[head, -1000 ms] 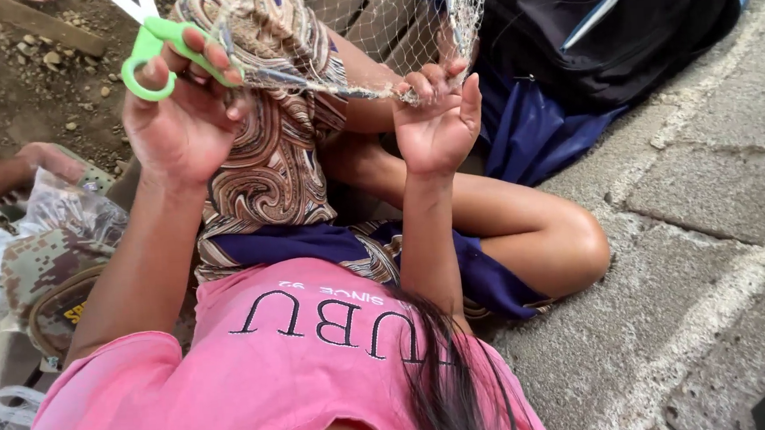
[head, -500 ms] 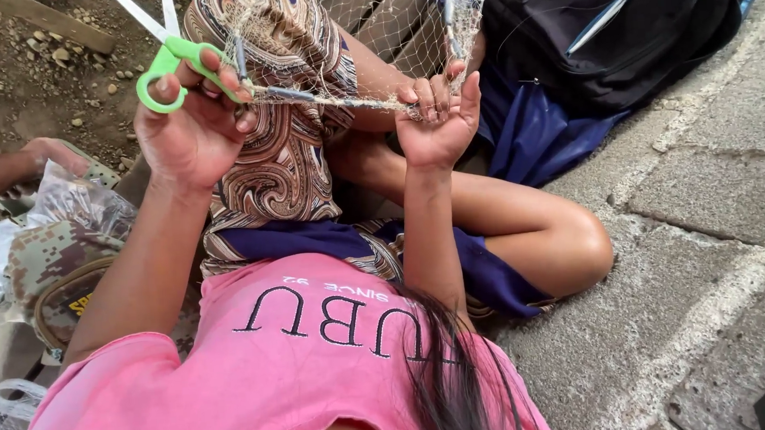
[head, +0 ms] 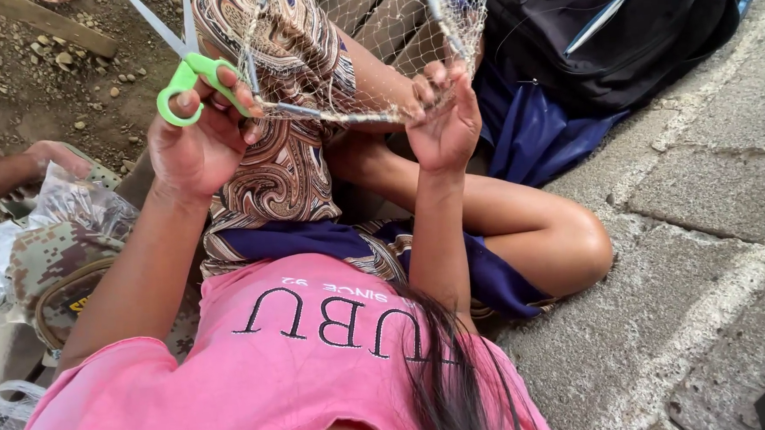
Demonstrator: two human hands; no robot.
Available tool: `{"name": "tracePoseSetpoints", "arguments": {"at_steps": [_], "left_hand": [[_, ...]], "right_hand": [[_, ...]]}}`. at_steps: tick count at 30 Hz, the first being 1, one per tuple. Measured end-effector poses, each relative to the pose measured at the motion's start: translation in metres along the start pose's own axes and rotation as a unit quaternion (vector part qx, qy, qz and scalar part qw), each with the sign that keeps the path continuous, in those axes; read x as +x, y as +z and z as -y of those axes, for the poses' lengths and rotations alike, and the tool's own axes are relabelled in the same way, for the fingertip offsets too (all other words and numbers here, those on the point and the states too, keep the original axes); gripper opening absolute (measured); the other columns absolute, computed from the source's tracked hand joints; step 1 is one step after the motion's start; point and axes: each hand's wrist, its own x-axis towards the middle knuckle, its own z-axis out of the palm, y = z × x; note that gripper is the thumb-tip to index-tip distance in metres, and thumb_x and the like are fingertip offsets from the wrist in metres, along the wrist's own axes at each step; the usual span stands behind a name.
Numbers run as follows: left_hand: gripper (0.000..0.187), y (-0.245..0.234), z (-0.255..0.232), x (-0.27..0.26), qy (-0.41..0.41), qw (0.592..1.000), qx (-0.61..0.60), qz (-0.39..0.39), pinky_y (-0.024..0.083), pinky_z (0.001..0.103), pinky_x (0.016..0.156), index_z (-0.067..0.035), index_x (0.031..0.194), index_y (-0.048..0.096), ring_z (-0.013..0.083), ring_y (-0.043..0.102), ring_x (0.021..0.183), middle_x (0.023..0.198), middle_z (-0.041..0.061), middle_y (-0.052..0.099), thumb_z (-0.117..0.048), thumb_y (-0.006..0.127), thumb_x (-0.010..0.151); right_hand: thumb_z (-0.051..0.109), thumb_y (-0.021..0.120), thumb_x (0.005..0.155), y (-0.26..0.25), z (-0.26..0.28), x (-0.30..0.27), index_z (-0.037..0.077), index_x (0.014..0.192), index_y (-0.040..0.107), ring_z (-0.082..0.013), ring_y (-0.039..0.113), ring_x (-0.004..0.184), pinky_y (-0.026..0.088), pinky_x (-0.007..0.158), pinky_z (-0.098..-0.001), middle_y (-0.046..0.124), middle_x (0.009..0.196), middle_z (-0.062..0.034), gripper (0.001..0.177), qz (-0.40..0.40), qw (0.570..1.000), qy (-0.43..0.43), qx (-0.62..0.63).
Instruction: A person is sitting on a low bench repairing a fishing net by cutting sections with scissors and using a small tool to manipulate the mesh.
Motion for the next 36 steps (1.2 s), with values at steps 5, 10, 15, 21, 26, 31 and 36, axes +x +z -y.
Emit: {"name": "tracePoseSetpoints", "arguments": {"at_steps": [5,10,15,21,26,31,36], "left_hand": [[0.035,0.000,-0.001,0.000,-0.003,1.000,-0.011,-0.012,0.036,0.025,0.057,-0.012,0.090,0.057,0.0148,0.053,0.076,0.081,0.002,0.057,-0.028,0.068,0.062],[0.034,-0.004,0.000,0.003,0.003,1.000,-0.020,0.002,0.038,0.027,0.058,-0.010,0.093,0.057,0.0167,0.054,0.079,0.082,0.004,0.058,-0.027,0.064,0.064],[0.034,0.001,0.001,0.003,0.016,0.999,0.004,-0.029,0.038,0.027,0.056,-0.010,0.090,0.056,0.0173,0.055,0.075,0.078,0.004,0.057,-0.028,0.066,0.062],[0.033,0.002,0.002,0.004,0.015,0.999,-0.001,-0.045,0.037,0.028,0.057,-0.010,0.090,0.057,0.0169,0.054,0.075,0.079,0.003,0.058,-0.028,0.066,0.063],[0.034,0.004,0.001,0.004,0.016,0.998,0.004,-0.053,0.037,0.027,0.056,-0.011,0.089,0.058,0.0150,0.055,0.073,0.079,0.002,0.058,-0.029,0.066,0.062],[0.032,0.004,0.001,0.005,0.016,0.998,-0.004,-0.058,0.037,0.027,0.057,-0.011,0.089,0.058,0.0155,0.055,0.074,0.079,0.002,0.058,-0.027,0.065,0.062],[0.032,0.006,0.002,0.007,0.016,0.998,-0.004,-0.055,0.039,0.027,0.057,-0.011,0.090,0.058,0.0157,0.055,0.075,0.080,0.002,0.058,-0.027,0.066,0.063]], "right_hand": [[0.021,0.047,0.085,-0.016,0.004,0.001,0.015,0.084,0.048,-0.0183,0.048,0.100,0.036,0.083,-0.0335,0.051,0.108,-0.0031,0.006,0.008,0.999,-0.040,0.005],[0.019,0.046,0.082,0.001,0.003,0.007,0.013,0.078,0.048,-0.0123,0.051,0.072,0.036,0.082,-0.0324,0.054,0.081,0.0028,0.007,-0.020,0.997,-0.070,0.015],[0.019,0.042,0.082,0.012,0.002,0.013,0.014,0.081,0.048,-0.0043,0.036,0.055,0.031,0.059,-0.0202,0.051,0.073,0.0037,0.007,0.033,0.994,0.014,0.106],[0.031,0.051,0.080,0.009,0.006,0.016,0.015,0.089,0.046,-0.0023,0.029,0.045,0.029,0.047,-0.0160,0.044,0.062,0.0070,0.019,0.007,0.998,0.057,0.010],[0.016,0.058,0.079,0.003,0.009,0.019,0.012,0.101,0.047,-0.0004,0.023,0.045,0.025,0.048,-0.0152,0.036,0.059,0.0085,0.025,-0.024,0.994,0.098,-0.031],[0.013,0.052,0.078,0.033,0.007,0.020,0.011,0.068,0.044,-0.0012,0.024,0.042,0.023,0.040,-0.0136,0.036,0.059,0.0054,0.014,-0.025,0.992,0.033,-0.120],[0.010,0.054,0.082,0.008,0.006,0.021,0.012,0.085,0.051,-0.0107,0.045,0.064,0.040,0.046,-0.0184,0.053,0.094,-0.0052,0.005,-0.051,0.996,-0.016,-0.065]]}}
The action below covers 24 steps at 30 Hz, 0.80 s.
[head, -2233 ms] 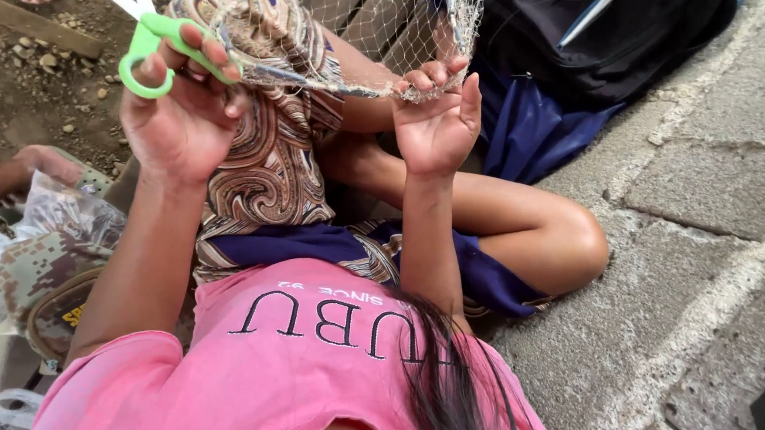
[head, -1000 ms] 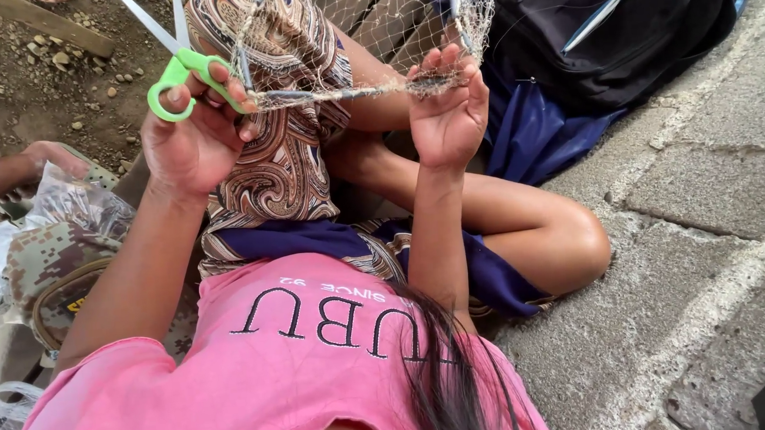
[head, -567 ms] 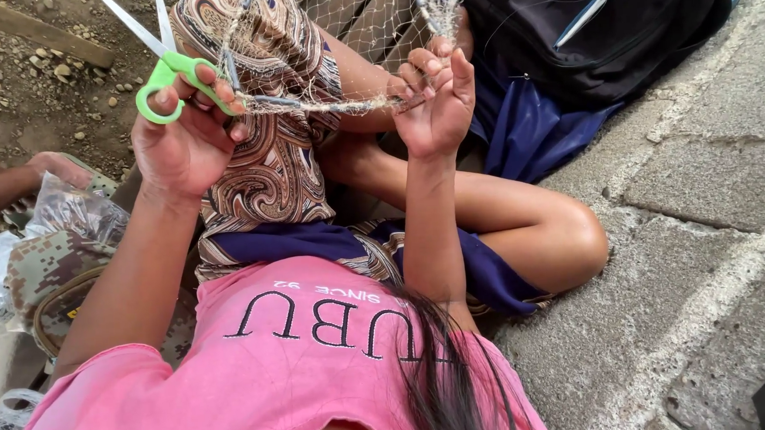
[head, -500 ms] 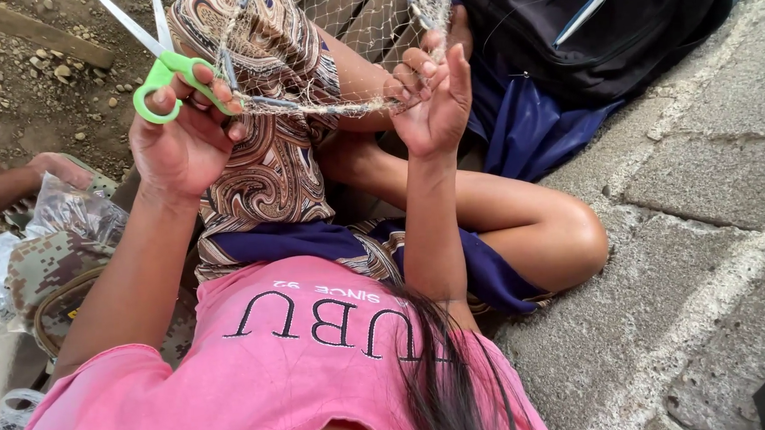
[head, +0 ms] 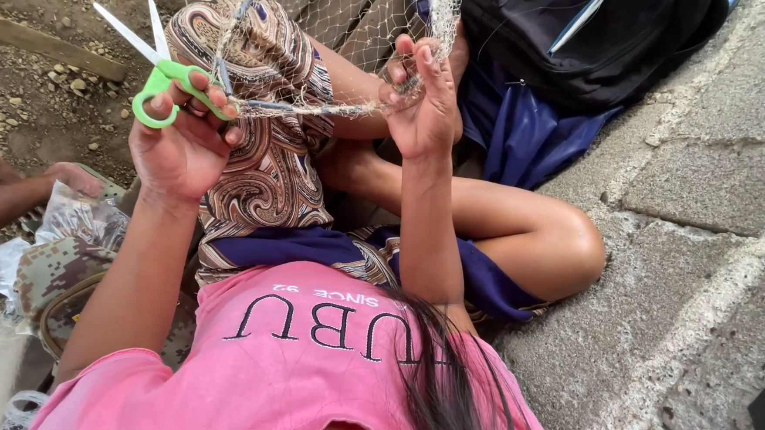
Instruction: A person is sitting on a low bench repairing a fishing net by cutting sections with scissors and using a small tool to manipulate the mesh.
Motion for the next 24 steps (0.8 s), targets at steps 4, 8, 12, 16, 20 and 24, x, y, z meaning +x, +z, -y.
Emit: {"name": "tracePoseSetpoints", "arguments": {"at_steps": [4,8,12,16,20,24], "left_hand": [[0.032,0.007,0.000,0.001,0.002,1.000,-0.002,-0.010,0.039,0.027,0.056,-0.011,0.089,0.058,0.0155,0.055,0.075,0.080,0.002,0.059,-0.026,0.067,0.062],[0.030,0.016,0.001,0.000,0.001,1.000,0.022,-0.005,0.038,0.024,0.056,-0.013,0.088,0.058,0.0133,0.055,0.074,0.080,0.001,0.059,-0.028,0.065,0.062],[0.034,0.013,0.010,0.002,-0.022,1.000,0.012,0.000,0.039,0.024,0.054,-0.012,0.090,0.057,0.0144,0.056,0.077,0.083,0.002,0.058,-0.028,0.067,0.062],[0.033,0.010,0.015,0.005,-0.039,0.999,-0.011,0.007,0.036,0.024,0.056,-0.012,0.091,0.056,0.0152,0.053,0.080,0.086,0.003,0.057,-0.027,0.065,0.064],[0.034,0.013,0.018,0.010,-0.051,0.998,-0.025,0.038,0.039,0.025,0.060,-0.012,0.096,0.055,0.0157,0.052,0.087,0.096,0.004,0.056,-0.026,0.065,0.066],[0.035,0.018,0.020,0.016,-0.050,0.998,-0.004,0.034,0.039,0.025,0.060,-0.013,0.095,0.056,0.0148,0.053,0.087,0.098,0.004,0.057,-0.028,0.065,0.065]], "right_hand": [[0.014,0.053,0.083,0.012,0.004,-0.003,0.012,0.080,0.049,-0.0207,0.053,0.084,0.042,0.053,-0.0285,0.056,0.099,-0.0111,0.005,-0.009,0.998,-0.014,-0.058],[0.020,0.044,0.088,0.002,0.007,-0.005,0.013,0.090,0.047,-0.0250,0.058,0.082,0.047,0.057,-0.0297,0.054,0.104,-0.0162,0.008,0.058,0.998,0.036,-0.012],[0.021,0.044,0.089,-0.019,0.015,-0.009,0.016,0.101,0.047,-0.0247,0.059,0.089,0.049,0.058,-0.0316,0.056,0.105,-0.0138,0.013,0.037,0.999,0.030,-0.023],[0.018,0.047,0.086,-0.031,0.018,-0.014,0.015,0.100,0.046,-0.0207,0.055,0.078,0.048,0.058,-0.0296,0.056,0.097,-0.0112,0.014,-0.042,0.997,-0.005,-0.059],[0.015,0.047,0.085,-0.040,0.017,-0.018,0.017,0.098,0.047,-0.0157,0.048,0.077,0.041,0.062,-0.0271,0.050,0.090,-0.0034,0.013,-0.047,0.997,-0.029,-0.057],[0.012,0.051,0.083,-0.051,0.015,-0.020,0.012,0.104,0.050,-0.0136,0.043,0.068,0.038,0.058,-0.0211,0.045,0.076,-0.0031,0.021,-0.087,0.996,-0.019,-0.017]]}}
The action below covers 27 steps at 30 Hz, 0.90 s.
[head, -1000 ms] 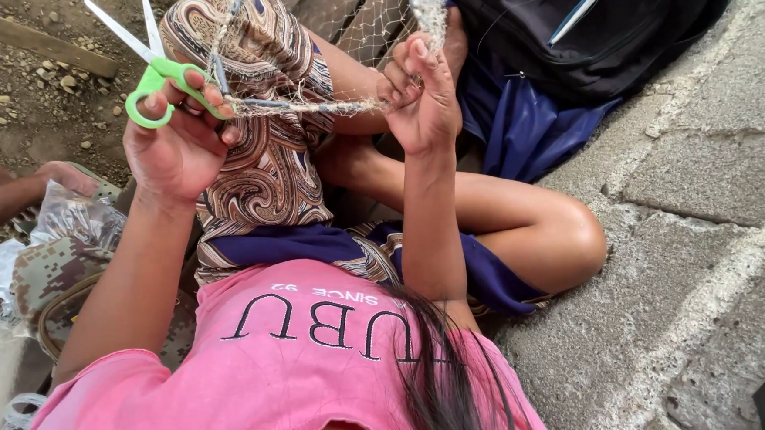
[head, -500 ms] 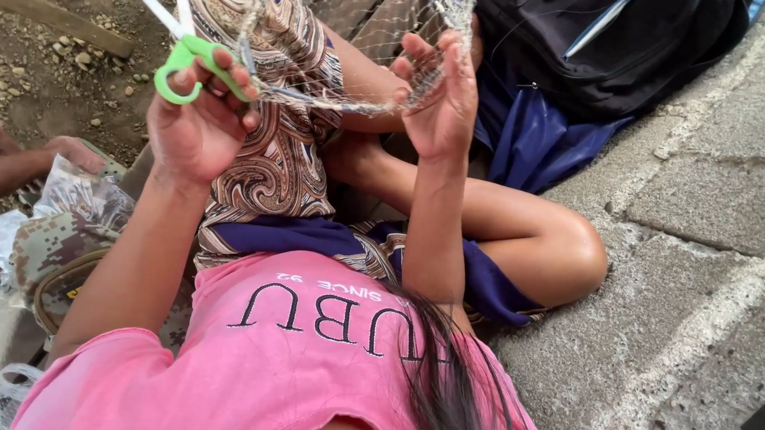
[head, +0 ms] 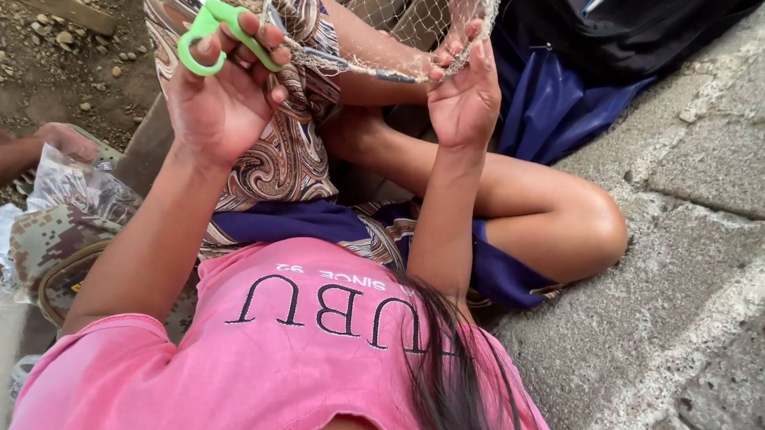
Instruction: A person is sitting on a low bench repairing a fishing net by cutting sections with scissors and using a small tool to manipulate the mesh.
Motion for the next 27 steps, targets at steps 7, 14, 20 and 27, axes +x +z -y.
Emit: {"name": "tracePoseSetpoints", "arguments": {"at_steps": [7,14,20,27], "left_hand": [[0.036,0.001,0.000,0.002,0.000,1.000,0.010,0.001,0.039,0.025,0.060,-0.014,0.097,0.054,0.0145,0.052,0.088,0.099,0.002,0.056,-0.030,0.064,0.066],[0.036,0.001,-0.003,0.004,0.005,0.999,-0.024,-0.025,0.038,0.026,0.060,-0.012,0.096,0.056,0.0150,0.053,0.086,0.098,0.003,0.056,-0.029,0.065,0.065],[0.034,0.004,-0.002,0.005,0.000,0.999,-0.025,-0.033,0.038,0.026,0.059,-0.013,0.096,0.056,0.0151,0.053,0.086,0.099,0.002,0.056,-0.027,0.063,0.066],[0.035,0.003,0.001,0.004,0.005,1.000,-0.019,-0.024,0.040,0.027,0.059,-0.013,0.097,0.056,0.0152,0.055,0.090,0.101,0.003,0.057,-0.028,0.063,0.066]], "right_hand": [[-0.003,0.055,0.076,0.003,-0.007,0.002,0.000,0.102,0.048,-0.0131,0.044,0.068,0.038,0.059,-0.0201,0.047,0.079,-0.0066,0.027,0.041,0.996,0.015,-0.072],[0.009,0.046,0.077,0.006,-0.008,-0.003,0.013,0.092,0.044,-0.0188,0.046,0.088,0.043,0.079,-0.0352,0.045,0.087,-0.0042,0.015,0.126,0.992,-0.016,0.023],[0.009,0.042,0.079,-0.018,-0.009,-0.004,0.021,0.117,0.040,-0.0207,0.047,0.092,0.042,0.080,-0.0338,0.048,0.098,-0.0063,0.041,0.132,0.990,-0.022,0.053],[-0.008,0.038,0.079,0.001,-0.012,-0.008,0.029,0.124,0.029,-0.0351,0.048,0.106,0.042,0.092,-0.0463,0.043,0.099,-0.0077,0.058,0.171,0.982,-0.085,0.013]]}}
